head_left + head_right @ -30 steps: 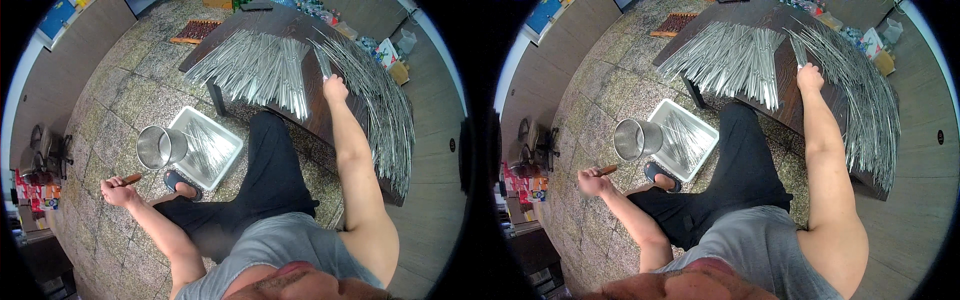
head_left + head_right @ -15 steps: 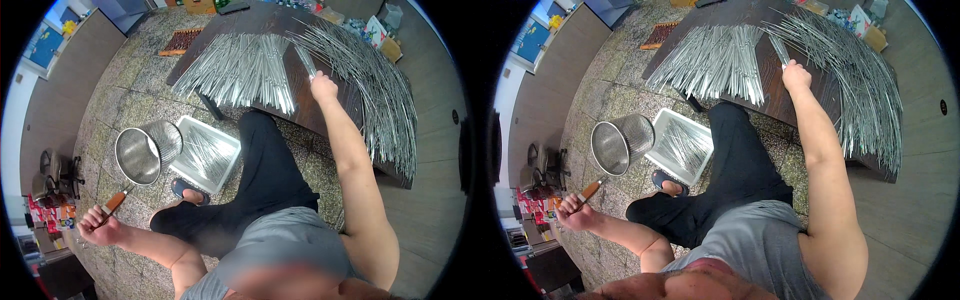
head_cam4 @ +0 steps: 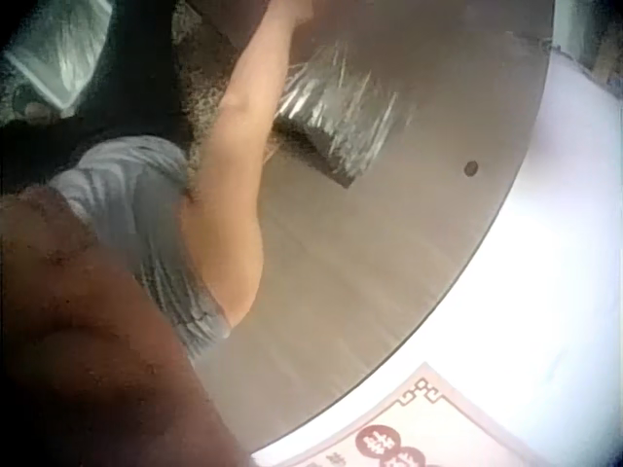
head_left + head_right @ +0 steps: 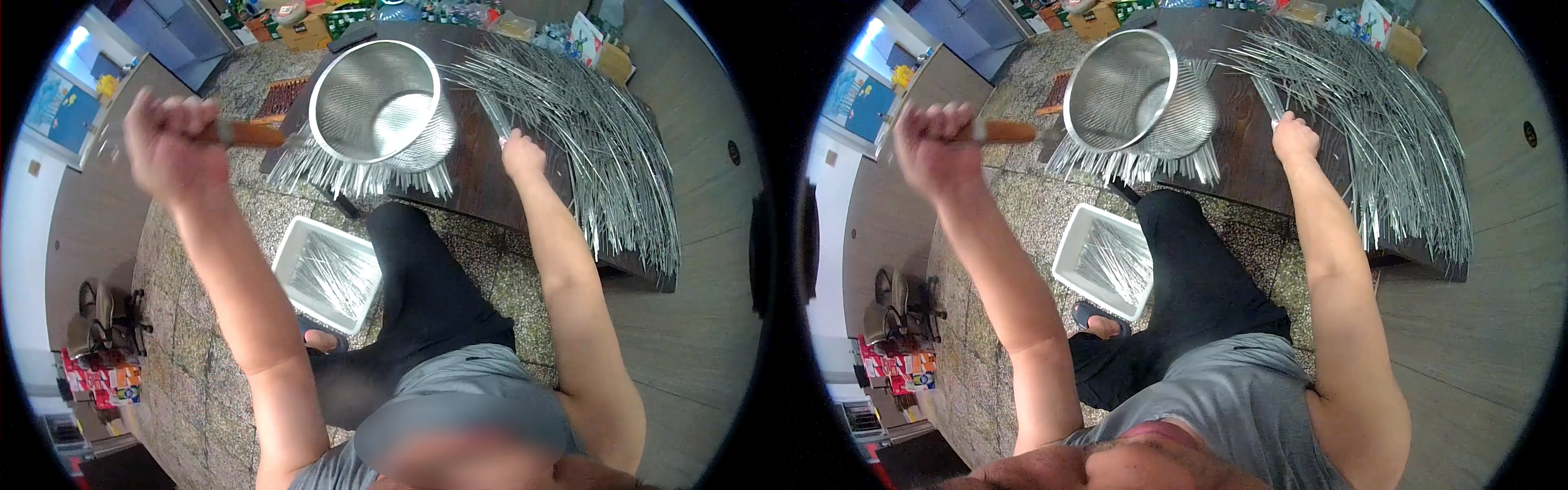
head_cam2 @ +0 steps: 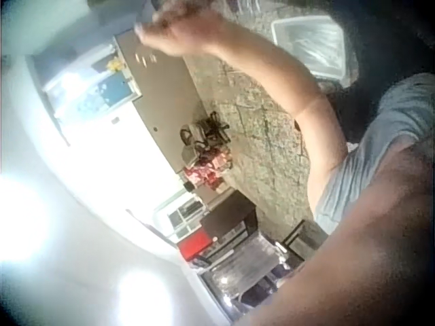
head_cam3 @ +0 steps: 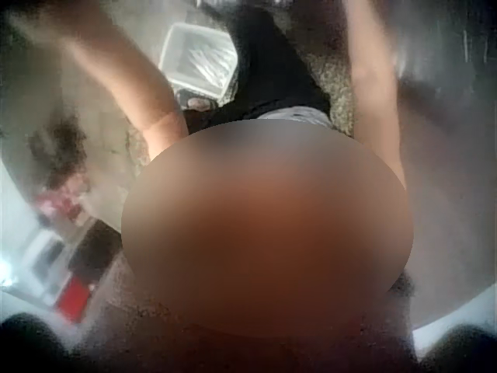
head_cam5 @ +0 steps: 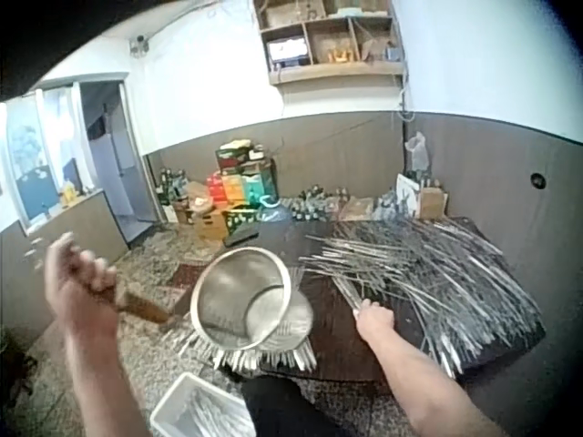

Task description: The person picks up groups of metal rods from a table, bundles them together, and places them into a plastic container.

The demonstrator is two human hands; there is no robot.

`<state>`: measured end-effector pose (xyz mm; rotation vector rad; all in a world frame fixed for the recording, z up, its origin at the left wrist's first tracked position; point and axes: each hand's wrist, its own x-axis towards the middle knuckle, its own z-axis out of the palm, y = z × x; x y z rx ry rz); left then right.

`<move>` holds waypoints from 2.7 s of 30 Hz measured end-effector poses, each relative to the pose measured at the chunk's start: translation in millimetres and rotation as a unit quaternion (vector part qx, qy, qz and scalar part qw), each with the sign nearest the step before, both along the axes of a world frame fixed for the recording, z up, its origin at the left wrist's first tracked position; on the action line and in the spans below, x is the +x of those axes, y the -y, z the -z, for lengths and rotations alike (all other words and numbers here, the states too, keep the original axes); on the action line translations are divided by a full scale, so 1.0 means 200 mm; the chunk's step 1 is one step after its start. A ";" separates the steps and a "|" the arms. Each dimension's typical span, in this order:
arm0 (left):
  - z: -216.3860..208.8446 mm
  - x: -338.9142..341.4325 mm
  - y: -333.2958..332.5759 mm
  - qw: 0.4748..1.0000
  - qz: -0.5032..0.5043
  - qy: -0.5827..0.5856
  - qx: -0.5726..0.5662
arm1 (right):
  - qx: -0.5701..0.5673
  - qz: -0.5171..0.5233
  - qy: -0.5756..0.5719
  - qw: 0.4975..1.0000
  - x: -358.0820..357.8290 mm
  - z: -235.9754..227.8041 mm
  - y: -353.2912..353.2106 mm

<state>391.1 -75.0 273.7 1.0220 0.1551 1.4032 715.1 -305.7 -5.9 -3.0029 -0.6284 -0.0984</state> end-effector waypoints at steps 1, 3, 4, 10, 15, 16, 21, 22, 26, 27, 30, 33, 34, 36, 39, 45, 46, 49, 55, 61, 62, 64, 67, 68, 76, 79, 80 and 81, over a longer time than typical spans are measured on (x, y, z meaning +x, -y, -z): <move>0.00 0.11 0.00 1.000 0.027 -0.001 -0.014 | 0.005 -0.001 0.003 1.000 0.01 0.02 0.01; 0.03 0.32 0.00 0.998 0.060 -0.013 -0.033 | 0.009 -0.014 0.007 1.000 0.00 0.02 0.01; 0.03 0.42 0.03 0.997 0.067 -0.023 -0.036 | 0.007 -0.019 0.016 1.000 0.00 0.02 0.02; 0.12 0.82 0.07 0.985 0.145 -0.080 -0.043 | 0.027 -0.018 0.010 0.999 0.02 0.04 0.04; 0.19 0.99 0.09 0.987 0.104 -0.118 -0.005 | 0.055 -0.002 -0.024 0.998 0.00 -0.01 0.02; 0.19 1.00 0.10 0.987 0.105 -0.120 -0.005 | 0.055 -0.001 -0.025 0.998 0.01 0.00 0.02; 0.18 1.06 0.08 0.984 0.091 -0.153 -0.009 | 0.059 -0.004 -0.029 0.998 0.00 -0.02 0.03; 0.18 1.07 0.06 0.984 0.088 -0.155 -0.010 | 0.058 -0.007 -0.031 0.998 0.00 -0.02 0.03; 0.19 1.09 -0.02 0.982 0.079 -0.169 -0.001 | 0.065 -0.011 -0.029 0.997 0.00 -0.01 0.02; 0.18 1.09 0.00 0.981 0.082 -0.173 0.022 | 0.064 -0.012 -0.026 0.998 0.00 -0.02 0.03; 0.17 1.12 0.03 0.977 0.067 -0.197 0.045 | 0.062 -0.013 -0.022 0.998 0.00 -0.01 0.04; 0.17 1.14 -0.04 0.970 0.094 -0.208 0.083 | 0.066 -0.016 -0.017 0.998 0.00 -0.01 0.04; 0.17 1.14 -0.07 0.967 0.119 -0.206 0.086 | 0.072 -0.019 -0.016 0.997 -0.01 0.00 0.03; 0.17 1.15 -0.08 0.964 0.147 -0.204 0.089 | 0.064 -0.018 -0.011 0.998 -0.01 0.00 0.02; 0.19 1.13 -0.05 0.954 0.092 -0.245 0.148 | 0.060 -0.016 -0.012 0.998 0.00 0.02 0.03; 0.21 1.09 0.05 0.930 -0.008 -0.290 0.226 | 0.059 -0.031 0.018 0.998 0.01 0.05 0.02; 0.22 1.08 0.06 0.919 -0.047 -0.307 0.244 | 0.044 -0.030 0.013 0.999 0.01 0.04 0.02; 0.31 1.06 0.07 0.939 -0.111 -0.191 0.262 | 0.027 -0.037 0.016 0.999 0.00 0.02 0.01; 1.00 0.54 0.71 0.955 0.149 -0.249 0.057 | 0.026 -0.058 0.028 0.998 0.01 0.02 0.00; 1.54 0.60 1.11 0.721 0.481 -0.410 -0.285 | -0.002 -0.012 -0.054 0.998 0.01 -0.04 -0.03; 1.56 0.62 1.15 0.696 0.487 -0.433 -0.300 | -0.012 -0.017 -0.055 0.998 -0.01 -0.04 -0.03; 1.62 0.67 1.21 0.674 0.510 -0.422 -0.330 | -0.014 -0.002 -0.080 0.997 -0.03 -0.08 -0.05; 1.67 0.71 1.24 0.648 0.559 -0.328 -0.399 | -0.021 0.006 -0.090 0.996 -0.07 -0.10 -0.09; 1.68 0.73 1.25 0.638 0.584 -0.241 -0.439 | -0.019 0.010 -0.095 0.995 -0.08 -0.11 -0.10; 1.60 0.71 1.24 0.638 0.566 -0.249 -0.459 | -0.021 0.021 -0.093 0.995 -0.13 -0.10 -0.11; 1.62 0.72 1.25 0.631 0.573 -0.236 -0.467 | -0.006 0.018 -0.076 0.997 -0.14 -0.08 -0.10; 1.62 0.73 1.27 0.632 0.572 -0.234 -0.467 | -0.002 0.008 -0.047 0.999 -0.14 -0.05 -0.10; 1.60 0.73 1.29 0.636 0.547 -0.248 -0.484 | 0.003 -0.001 -0.018 1.000 -0.15 -0.04 -0.09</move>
